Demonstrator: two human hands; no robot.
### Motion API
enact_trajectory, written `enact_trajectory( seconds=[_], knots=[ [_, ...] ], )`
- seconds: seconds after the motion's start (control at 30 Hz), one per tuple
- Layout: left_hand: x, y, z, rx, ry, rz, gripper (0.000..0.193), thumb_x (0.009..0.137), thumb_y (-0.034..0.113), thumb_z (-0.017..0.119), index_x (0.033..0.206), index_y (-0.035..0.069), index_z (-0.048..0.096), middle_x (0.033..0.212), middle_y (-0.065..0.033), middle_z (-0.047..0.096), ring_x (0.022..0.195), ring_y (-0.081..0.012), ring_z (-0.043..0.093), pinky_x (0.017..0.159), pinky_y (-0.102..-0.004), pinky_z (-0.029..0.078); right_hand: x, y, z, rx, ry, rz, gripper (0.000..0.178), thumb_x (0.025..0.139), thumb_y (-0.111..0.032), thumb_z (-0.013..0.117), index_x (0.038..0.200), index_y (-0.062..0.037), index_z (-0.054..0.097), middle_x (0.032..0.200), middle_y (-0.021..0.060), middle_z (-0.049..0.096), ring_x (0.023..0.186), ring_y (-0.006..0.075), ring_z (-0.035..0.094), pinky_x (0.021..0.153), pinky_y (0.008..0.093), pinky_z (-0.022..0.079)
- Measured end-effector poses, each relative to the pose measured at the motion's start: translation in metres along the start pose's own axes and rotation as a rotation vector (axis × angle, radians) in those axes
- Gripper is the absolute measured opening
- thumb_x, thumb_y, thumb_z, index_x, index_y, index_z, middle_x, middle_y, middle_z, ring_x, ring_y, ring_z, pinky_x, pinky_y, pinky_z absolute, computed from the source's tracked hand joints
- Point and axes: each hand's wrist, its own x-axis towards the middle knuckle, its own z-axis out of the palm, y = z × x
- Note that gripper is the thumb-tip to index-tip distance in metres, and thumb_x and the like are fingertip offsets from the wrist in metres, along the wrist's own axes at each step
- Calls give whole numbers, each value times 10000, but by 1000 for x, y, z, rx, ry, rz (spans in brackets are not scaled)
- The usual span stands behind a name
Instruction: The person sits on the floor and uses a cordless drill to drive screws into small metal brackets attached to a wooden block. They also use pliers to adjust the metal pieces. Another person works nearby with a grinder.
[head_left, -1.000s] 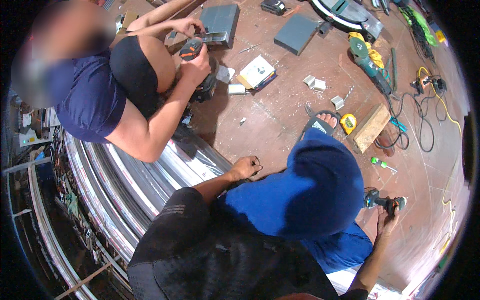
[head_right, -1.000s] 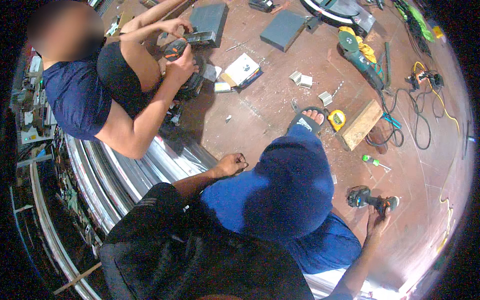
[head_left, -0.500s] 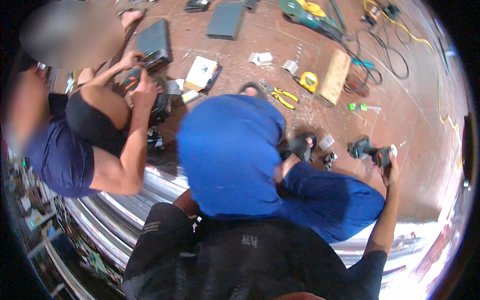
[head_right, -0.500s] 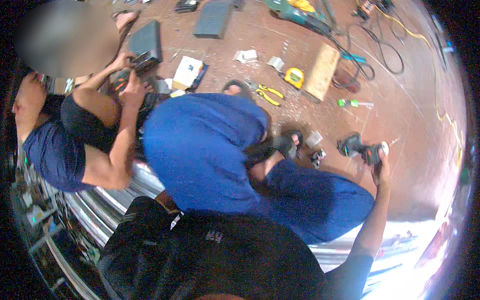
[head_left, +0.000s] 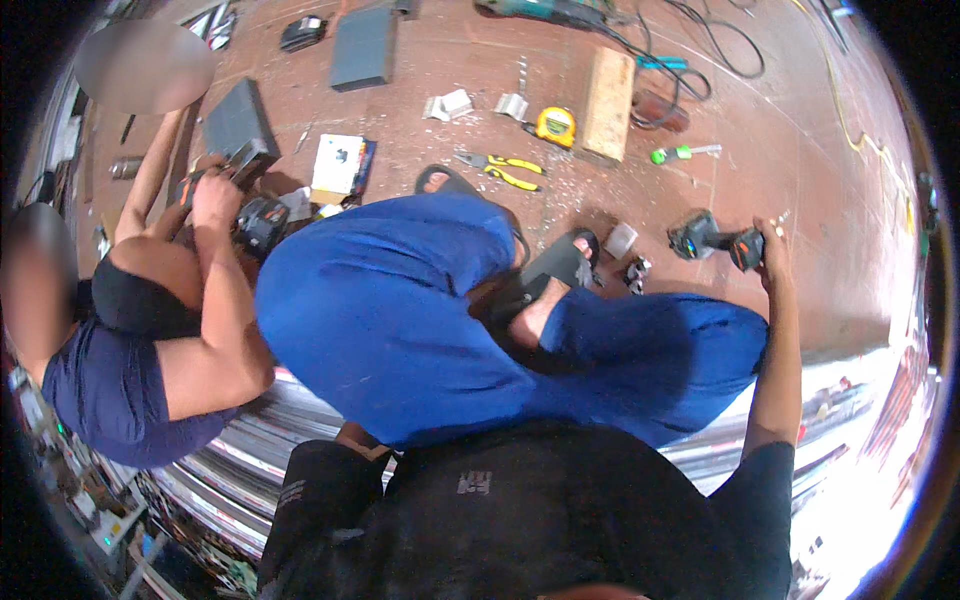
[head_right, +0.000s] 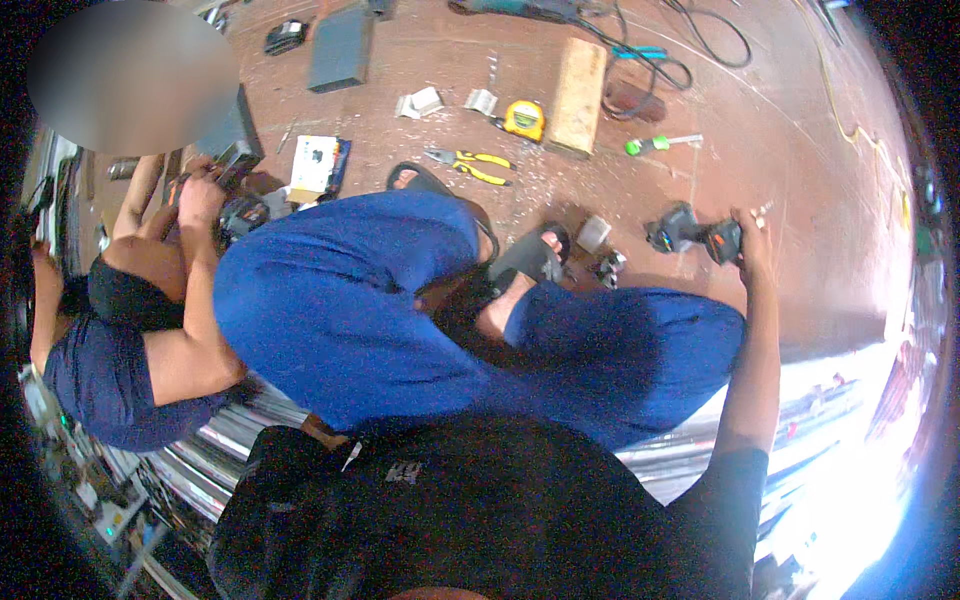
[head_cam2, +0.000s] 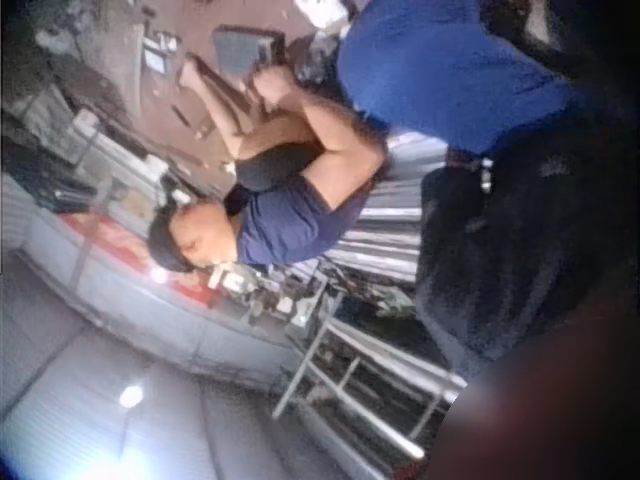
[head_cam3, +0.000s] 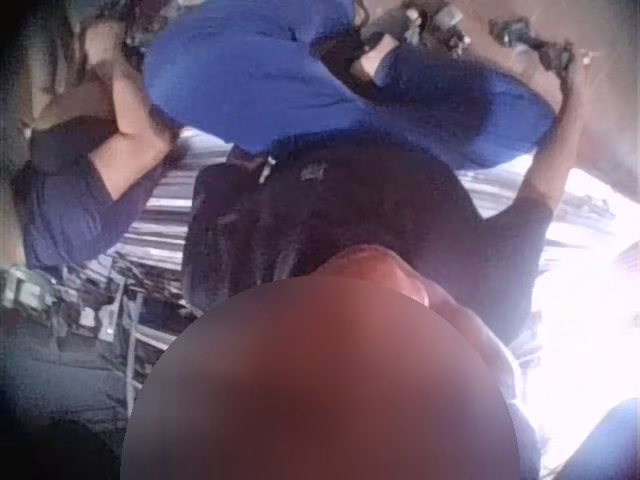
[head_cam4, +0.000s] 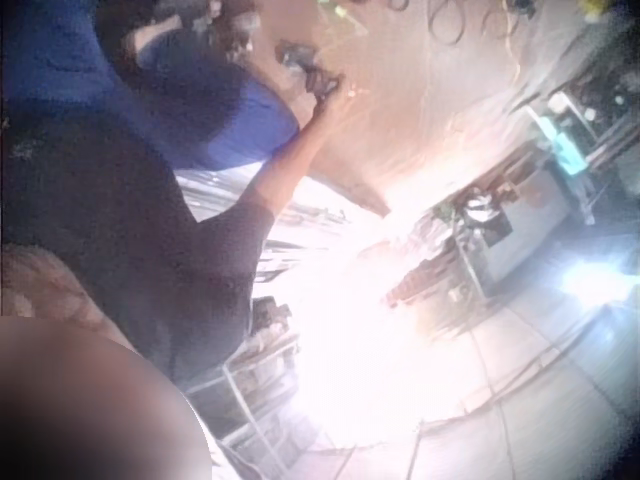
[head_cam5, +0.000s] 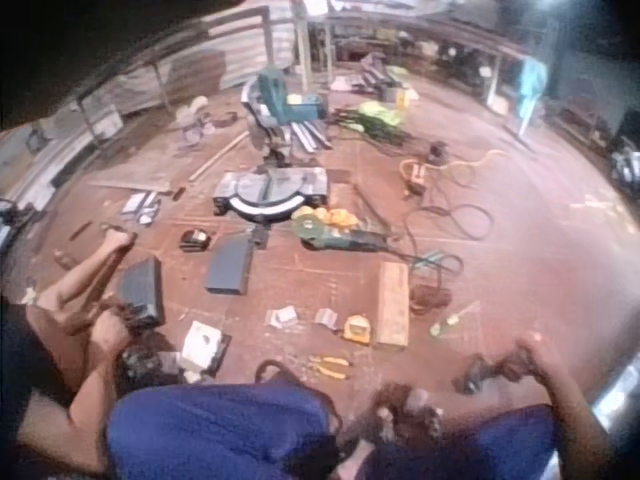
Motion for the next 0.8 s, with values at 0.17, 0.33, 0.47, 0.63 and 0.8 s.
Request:
enact_trajectory(
  seconds=[0.17,0.33,0.47,0.63,0.8],
  knots=[
    [6,2,1,24,-20,-15,307,883,383,739,948,84,770,855,-149,742,854,-285,713,805,-406,552,17,14,-1,-56,54,-34,420,844,-472,740,969,-77,674,904,76,684,776,192,659,624,380,525],
    [8,7,-3,48,-18,-31,321,882,396,733,942,83,773,863,-156,744,866,-297,715,815,-413,552,25,18,0,-72,94,-73,509,849,-494,737,1030,-21,678,925,94,697,842,202,670,732,386,533],
    [10,11,-2,67,-20,-38,333,882,406,727,938,82,776,869,-163,745,876,-306,717,823,-419,551,28,19,3,-103,121,-103,504,850,-491,741,1013,-17,689,914,100,708,855,195,665,765,376,520],
    [12,15,-1,71,-11,-41,348,881,420,721,932,81,779,877,-170,747,889,-317,720,833,-426,551,31,19,1,-189,139,-93,474,856,-486,737,965,-27,695,880,87,703,839,187,653,774,383,505],
    [12,17,1,71,-5,-34,363,880,433,714,926,80,783,884,-178,749,901,-329,722,843,-433,550,27,17,2,-113,88,-153,354,885,-362,715,1011,-35,673,897,59,699,826,170,646,748,355,497]
  ],
)
